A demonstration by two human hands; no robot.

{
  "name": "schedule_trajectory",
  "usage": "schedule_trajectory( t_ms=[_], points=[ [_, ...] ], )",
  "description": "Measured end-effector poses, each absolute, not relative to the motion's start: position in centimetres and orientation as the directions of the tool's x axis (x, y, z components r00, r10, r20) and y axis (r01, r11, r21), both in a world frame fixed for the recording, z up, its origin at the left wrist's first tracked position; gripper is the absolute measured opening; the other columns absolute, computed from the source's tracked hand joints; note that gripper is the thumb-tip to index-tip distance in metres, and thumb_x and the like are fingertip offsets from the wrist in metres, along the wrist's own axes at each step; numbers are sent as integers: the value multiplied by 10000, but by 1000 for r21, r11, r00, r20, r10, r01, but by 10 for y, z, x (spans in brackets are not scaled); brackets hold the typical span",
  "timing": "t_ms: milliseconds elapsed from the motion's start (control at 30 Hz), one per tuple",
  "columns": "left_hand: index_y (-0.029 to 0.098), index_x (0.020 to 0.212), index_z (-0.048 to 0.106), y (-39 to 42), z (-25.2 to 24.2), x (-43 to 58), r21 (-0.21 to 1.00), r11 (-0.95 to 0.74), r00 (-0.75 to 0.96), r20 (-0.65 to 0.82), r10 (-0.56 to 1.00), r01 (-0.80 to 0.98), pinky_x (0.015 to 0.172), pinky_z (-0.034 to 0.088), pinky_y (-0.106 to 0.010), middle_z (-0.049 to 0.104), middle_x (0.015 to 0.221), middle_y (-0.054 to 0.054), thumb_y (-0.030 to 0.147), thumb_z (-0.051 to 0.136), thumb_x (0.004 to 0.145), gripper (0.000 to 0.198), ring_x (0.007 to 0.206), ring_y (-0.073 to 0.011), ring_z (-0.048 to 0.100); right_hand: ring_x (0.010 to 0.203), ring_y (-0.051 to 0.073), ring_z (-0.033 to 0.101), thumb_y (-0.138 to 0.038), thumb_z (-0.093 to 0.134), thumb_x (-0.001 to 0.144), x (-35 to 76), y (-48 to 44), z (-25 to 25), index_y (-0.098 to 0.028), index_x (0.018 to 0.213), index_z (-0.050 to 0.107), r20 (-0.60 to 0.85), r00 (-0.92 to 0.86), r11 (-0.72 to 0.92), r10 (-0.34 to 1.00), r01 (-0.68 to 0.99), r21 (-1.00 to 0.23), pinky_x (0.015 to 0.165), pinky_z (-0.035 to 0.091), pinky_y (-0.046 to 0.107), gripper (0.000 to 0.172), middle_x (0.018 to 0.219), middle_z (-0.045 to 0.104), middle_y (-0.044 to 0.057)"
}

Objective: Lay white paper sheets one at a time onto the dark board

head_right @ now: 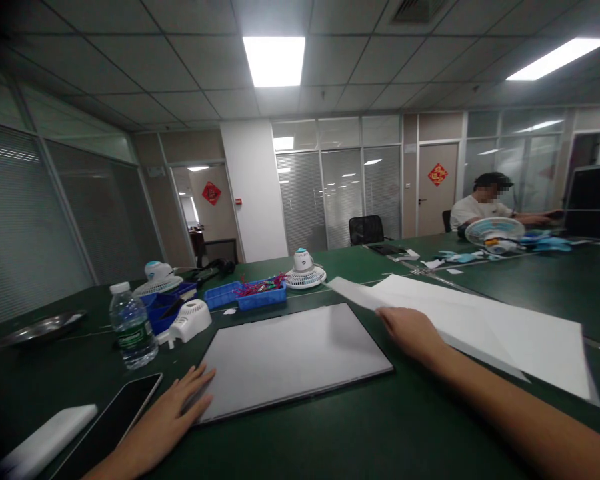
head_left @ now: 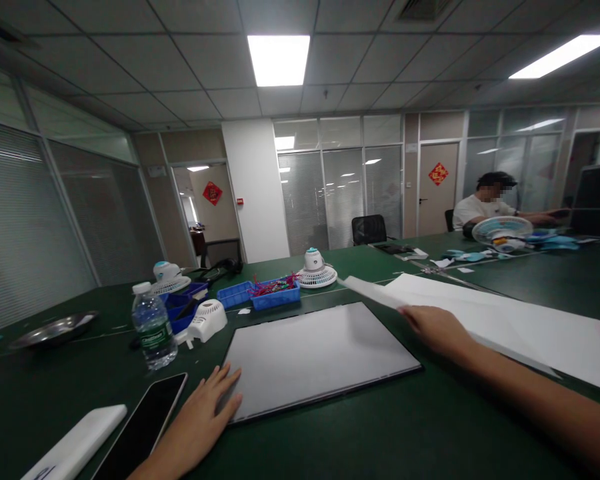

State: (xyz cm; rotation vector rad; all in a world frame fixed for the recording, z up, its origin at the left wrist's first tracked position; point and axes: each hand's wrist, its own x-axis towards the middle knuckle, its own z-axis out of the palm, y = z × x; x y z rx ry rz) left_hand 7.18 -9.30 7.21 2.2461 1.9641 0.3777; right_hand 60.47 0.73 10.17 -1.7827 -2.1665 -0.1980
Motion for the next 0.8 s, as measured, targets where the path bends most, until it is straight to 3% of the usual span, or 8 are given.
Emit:
schedule_trajectory(
  t_ms=[133, 267, 367, 500, 633, 800],
  points=[
    [234, 1508, 428, -95, 70, 71, 267, -150, 125, 110, 986, 952, 1232, 194, -555, 310, 1628, -86, 622, 347, 984, 657, 1514, -298, 209, 1086, 275, 678, -587, 394, 980, 558, -20, 94, -329, 1182, 732, 292, -398, 449, 870, 883, -135, 979, 481, 387, 470, 1202, 746, 39],
    [218, 1529, 388, -96, 69, 73, 279, -142, 116, 108, 987, 950, 1229, 207, -554, 301, 1632, -78, 632, 304, 990, 685, 1514, -301, 200, 1208, 272, 626, -606, 407, 984, 533, -37, 91, -310, 1291, 685, 265, -634, 685, 726, 698, -207, 1047, 461, 414, 509, 1339, 679, 48],
    [200, 1548, 347, -98, 71, 75, 266, -138, 121, 79, 990, 954, 1239, 165, -544, 258, 1646, -66, 653, 279, 983, 727, 1524, -297, 154, 1293, 293, 567, -619, 374, 989, 535, -35, 90, -283, 1356, 642, 310, -562, 633, 767, 740, -227, 1115, 405, 467, 565, 1407, 629, 71],
    [223, 1558, 325, -102, 76, 78, 249, -145, 136, 54, 989, 957, 1238, 156, -552, 227, 1652, -35, 682, 283, 966, 751, 1525, -312, 140, 1161, 333, 645, -634, 320, 989, 554, -19, 88, -195, 1276, 698, 297, -394, 467, 870, 851, -238, 1026, 473, 501, 647, 1291, 696, 137],
    [258, 1561, 317, -110, 84, 81, 267, -130, 121, 51, 991, 955, 1225, 206, -571, 255, 1641, -25, 696, 312, 954, 748, 1512, -334, 184, 1177, 334, 637, -626, 328, 990, 560, -16, 88, -186, 1212, 733, 271, -426, 488, 863, 842, -229, 1044, 458, 499, 638, 1280, 701, 139],
    [279, 1573, 276, -116, 89, 89, 241, -131, 130, 20, 991, 962, 1231, 202, -560, 237, 1651, -16, 716, 310, 947, 765, 1518, -329, 176, 1319, 272, 548, -625, 345, 998, 545, -32, 90, -255, 1361, 637, 231, -536, 583, 812, 771, -258, 1126, 397, 440, 595, 1420, 618, 74]
  ],
)
